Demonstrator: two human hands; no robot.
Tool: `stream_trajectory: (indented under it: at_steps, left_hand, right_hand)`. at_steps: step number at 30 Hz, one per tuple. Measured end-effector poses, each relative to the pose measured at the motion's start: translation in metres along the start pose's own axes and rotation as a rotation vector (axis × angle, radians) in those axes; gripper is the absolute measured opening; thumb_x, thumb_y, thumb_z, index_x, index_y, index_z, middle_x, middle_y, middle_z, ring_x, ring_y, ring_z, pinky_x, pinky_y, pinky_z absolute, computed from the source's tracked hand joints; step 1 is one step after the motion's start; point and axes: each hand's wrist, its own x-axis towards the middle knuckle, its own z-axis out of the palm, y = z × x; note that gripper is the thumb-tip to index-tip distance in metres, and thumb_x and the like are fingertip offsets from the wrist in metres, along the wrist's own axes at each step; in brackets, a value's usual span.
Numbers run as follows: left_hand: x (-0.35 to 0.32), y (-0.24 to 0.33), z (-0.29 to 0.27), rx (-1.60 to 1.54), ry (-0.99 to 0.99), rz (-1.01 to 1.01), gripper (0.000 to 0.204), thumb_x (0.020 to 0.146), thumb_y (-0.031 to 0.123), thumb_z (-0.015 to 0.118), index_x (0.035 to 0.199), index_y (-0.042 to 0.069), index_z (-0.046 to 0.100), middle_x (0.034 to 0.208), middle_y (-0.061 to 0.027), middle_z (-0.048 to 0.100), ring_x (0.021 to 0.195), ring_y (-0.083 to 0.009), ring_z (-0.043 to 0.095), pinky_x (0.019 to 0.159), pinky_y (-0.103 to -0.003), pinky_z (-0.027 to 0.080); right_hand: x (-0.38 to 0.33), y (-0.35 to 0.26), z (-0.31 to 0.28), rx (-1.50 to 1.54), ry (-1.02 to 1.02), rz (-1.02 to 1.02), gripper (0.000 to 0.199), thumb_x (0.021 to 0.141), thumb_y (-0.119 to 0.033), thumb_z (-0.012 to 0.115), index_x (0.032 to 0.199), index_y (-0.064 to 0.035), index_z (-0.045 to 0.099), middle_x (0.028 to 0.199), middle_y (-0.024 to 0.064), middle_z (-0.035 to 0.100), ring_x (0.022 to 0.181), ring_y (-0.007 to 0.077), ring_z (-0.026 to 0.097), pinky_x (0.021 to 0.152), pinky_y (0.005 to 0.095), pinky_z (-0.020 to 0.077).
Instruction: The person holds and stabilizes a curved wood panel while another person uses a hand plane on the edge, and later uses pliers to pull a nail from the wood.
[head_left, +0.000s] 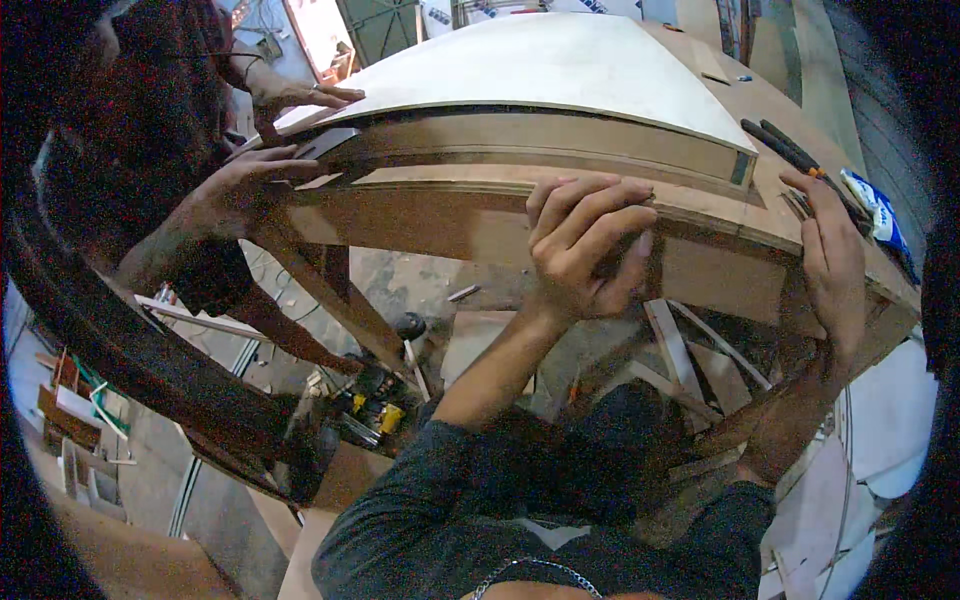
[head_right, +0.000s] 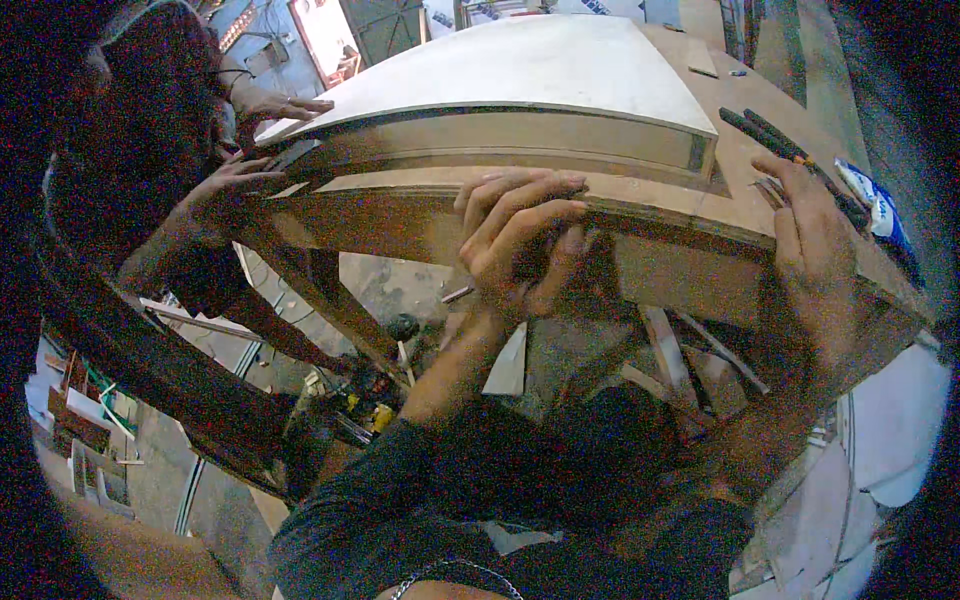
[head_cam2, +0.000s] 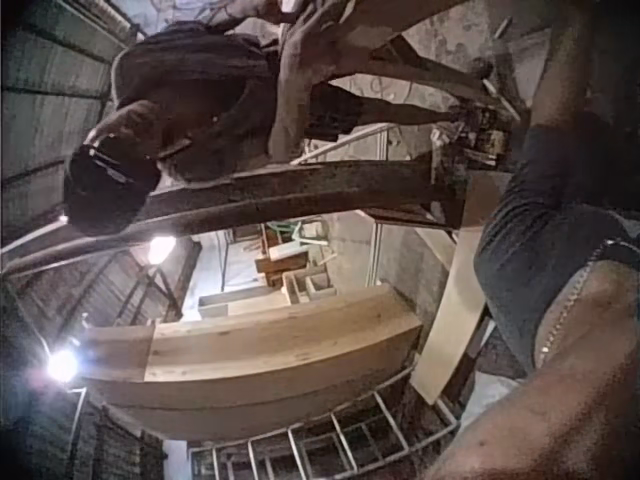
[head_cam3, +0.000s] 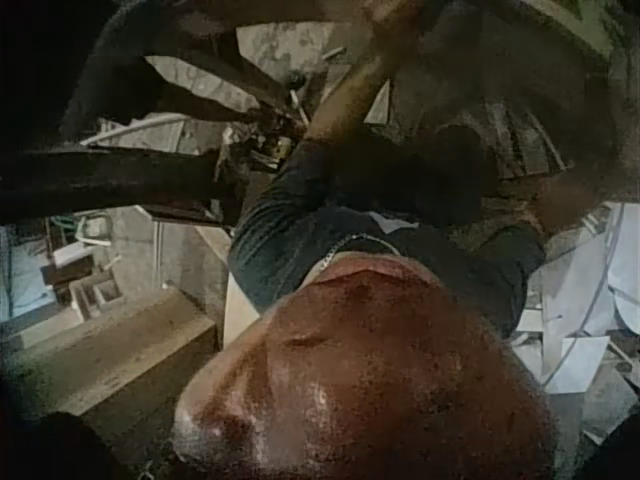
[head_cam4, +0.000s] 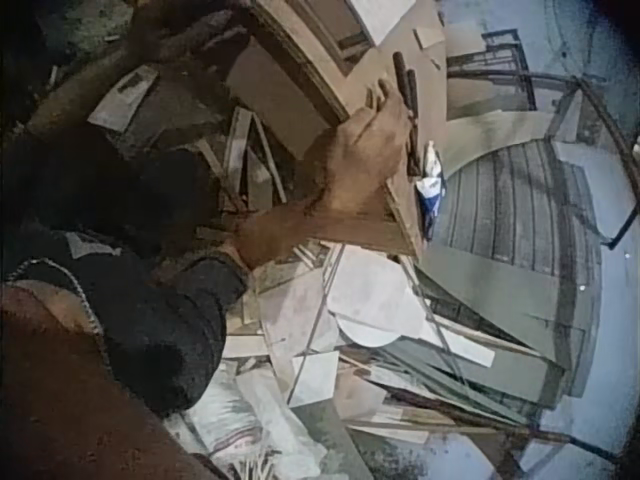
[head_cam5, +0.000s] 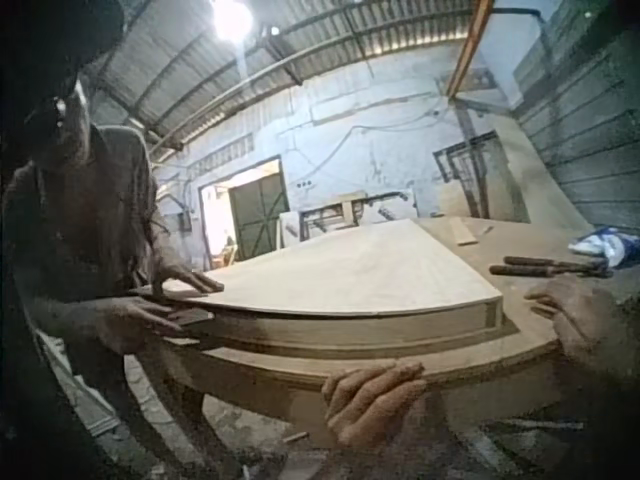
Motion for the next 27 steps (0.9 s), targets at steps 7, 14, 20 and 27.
stream_trajectory:
  at_steps: [7, 14, 20, 27]
  left_hand:
    - [-0.003, 0.004, -0.002, -0.037, -0.011, -0.057, 0.017, 0.078, 0.02, 0.071, 0.093, 0.012, 0.073, 0.109, -0.0047, 0.073, 0.106, -0.0255, 0.064, 0.102, -0.042, 0.038]
    - [-0.002, -0.003, -0.004, -0.121, -0.041, -0.019, 0.012, 0.082, 0.022, 0.071, 0.089, 0.013, 0.074, 0.112, -0.0065, 0.073, 0.107, -0.0281, 0.065, 0.097, -0.043, 0.043]
    - [-0.004, -0.01, -0.014, -0.125, -0.139, 0.02, 0.019, 0.079, 0.027, 0.073, 0.092, 0.014, 0.075, 0.12, -0.0075, 0.07, 0.115, -0.0297, 0.061, 0.103, -0.044, 0.039]
    - [0.008, -0.002, -0.022, -0.133, -0.129, 0.018, 0.015, 0.08, 0.021, 0.072, 0.086, 0.007, 0.073, 0.112, -0.0153, 0.072, 0.11, -0.035, 0.063, 0.103, -0.048, 0.04]
  right_hand:
    - [0.0, 0.001, -0.004, -0.039, 0.0, -0.018, 0.04, 0.094, -0.007, 0.04, 0.13, -0.0025, 0.056, 0.131, 0.0193, 0.06, 0.127, 0.0341, 0.055, 0.113, 0.0425, 0.0367]
    - [0.008, -0.012, -0.01, -0.025, -0.008, 0.074, 0.039, 0.092, -0.014, 0.044, 0.126, -0.0011, 0.058, 0.127, 0.0187, 0.062, 0.124, 0.0307, 0.057, 0.11, 0.0388, 0.0382]
    - [0.021, -0.001, 0.004, -0.162, 0.084, 0.039, 0.034, 0.094, -0.019, 0.048, 0.118, 0.0018, 0.06, 0.119, 0.0173, 0.065, 0.113, 0.0287, 0.061, 0.101, 0.0385, 0.0435]
    - [0.016, -0.011, 0.004, -0.132, 0.211, -0.017, 0.038, 0.092, -0.02, 0.056, 0.122, 0.0032, 0.061, 0.108, 0.0231, 0.067, 0.098, 0.0334, 0.065, 0.088, 0.0394, 0.0499]
